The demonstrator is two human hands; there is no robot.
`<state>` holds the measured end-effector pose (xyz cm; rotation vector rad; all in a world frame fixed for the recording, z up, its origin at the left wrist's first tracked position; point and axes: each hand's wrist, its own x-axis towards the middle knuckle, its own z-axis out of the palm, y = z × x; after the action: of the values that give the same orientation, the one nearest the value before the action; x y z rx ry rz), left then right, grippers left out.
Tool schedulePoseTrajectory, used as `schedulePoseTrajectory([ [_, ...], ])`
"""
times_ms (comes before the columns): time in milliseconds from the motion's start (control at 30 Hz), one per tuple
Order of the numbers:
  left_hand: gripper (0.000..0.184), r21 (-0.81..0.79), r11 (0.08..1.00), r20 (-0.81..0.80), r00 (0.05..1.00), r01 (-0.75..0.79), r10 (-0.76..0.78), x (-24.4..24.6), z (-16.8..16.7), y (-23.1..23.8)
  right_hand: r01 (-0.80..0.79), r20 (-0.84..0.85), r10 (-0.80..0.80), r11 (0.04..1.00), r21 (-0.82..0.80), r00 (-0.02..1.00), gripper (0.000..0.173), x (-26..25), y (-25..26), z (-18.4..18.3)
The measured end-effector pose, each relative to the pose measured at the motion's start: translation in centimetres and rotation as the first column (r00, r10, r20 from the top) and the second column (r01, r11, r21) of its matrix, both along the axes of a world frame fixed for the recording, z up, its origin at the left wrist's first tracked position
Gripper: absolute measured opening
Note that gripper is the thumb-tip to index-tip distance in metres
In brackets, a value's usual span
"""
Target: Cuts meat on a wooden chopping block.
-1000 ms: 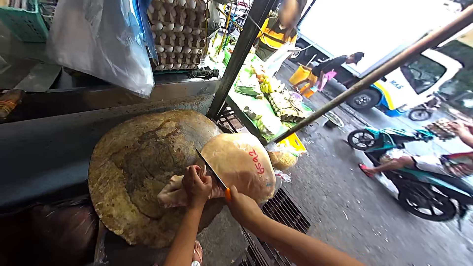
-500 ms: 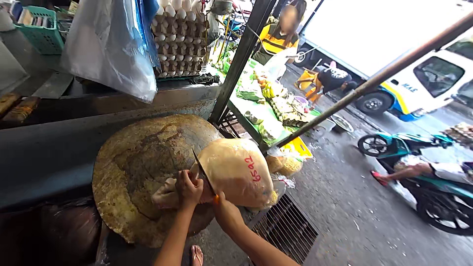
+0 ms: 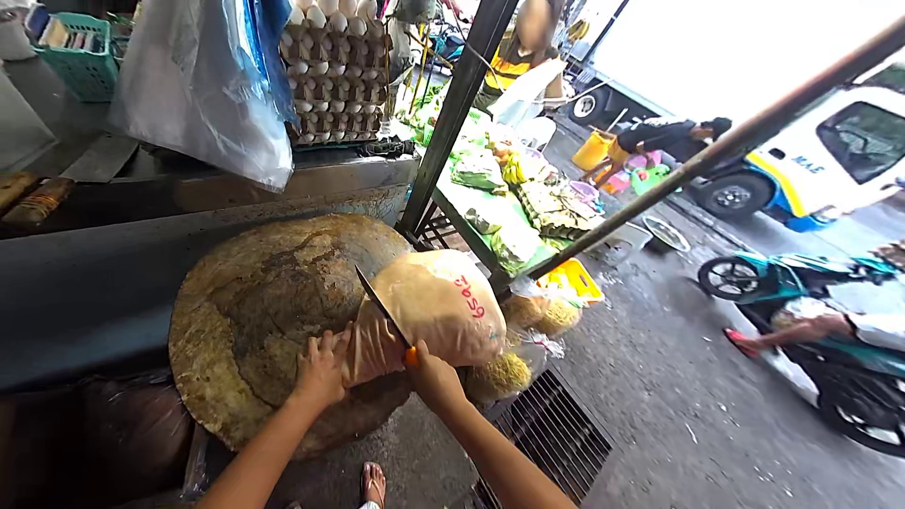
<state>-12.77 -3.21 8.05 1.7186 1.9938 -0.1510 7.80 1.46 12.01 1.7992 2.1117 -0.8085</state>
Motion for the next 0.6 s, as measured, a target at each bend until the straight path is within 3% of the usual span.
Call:
schedulePoseTrajectory([
  [100, 0.125, -0.034, 0.999, 0.017, 1.000, -0.022, 0.022, -0.3, -0.1, 0.3, 0.056, -0.022, -0.056, 0.998, -0.018, 0.998, 0.051, 1.9, -2.6, -1.4],
  [267, 0.126, -0.070, 0.998, 0.068, 0.998, 0.009, -0.004, -2.0, 0.4, 2.6, 0.104, -0.008, -0.107, 0.983, -0.148, 0.994, 0.048, 8.0, -8.4, -7.4],
  [333, 0.125, -0.080, 0.997, 0.059, 0.998, 0.024, -0.019, -2.3, 0.5, 3.2, 0.109, -0.030, -0.115, 0.983, -0.151, 0.993, 0.048, 7.1, -7.8, -8.6],
  [500, 0.125, -0.076, 0.997, 0.101, 0.995, -0.005, 0.013, -2.5, 1.1, 4.3, 0.116, -0.158, -0.109, 0.993, 0.035, 0.981, 0.047, 1.0, -1.6, -6.2],
  [600, 0.124, -0.083, 0.996, 0.112, 0.994, 0.019, -0.010, -2.9, 0.6, 4.3, 0.138, -0.189, -0.126, 0.989, 0.051, 0.974, 0.045, 1.5, -2.7, -7.7],
])
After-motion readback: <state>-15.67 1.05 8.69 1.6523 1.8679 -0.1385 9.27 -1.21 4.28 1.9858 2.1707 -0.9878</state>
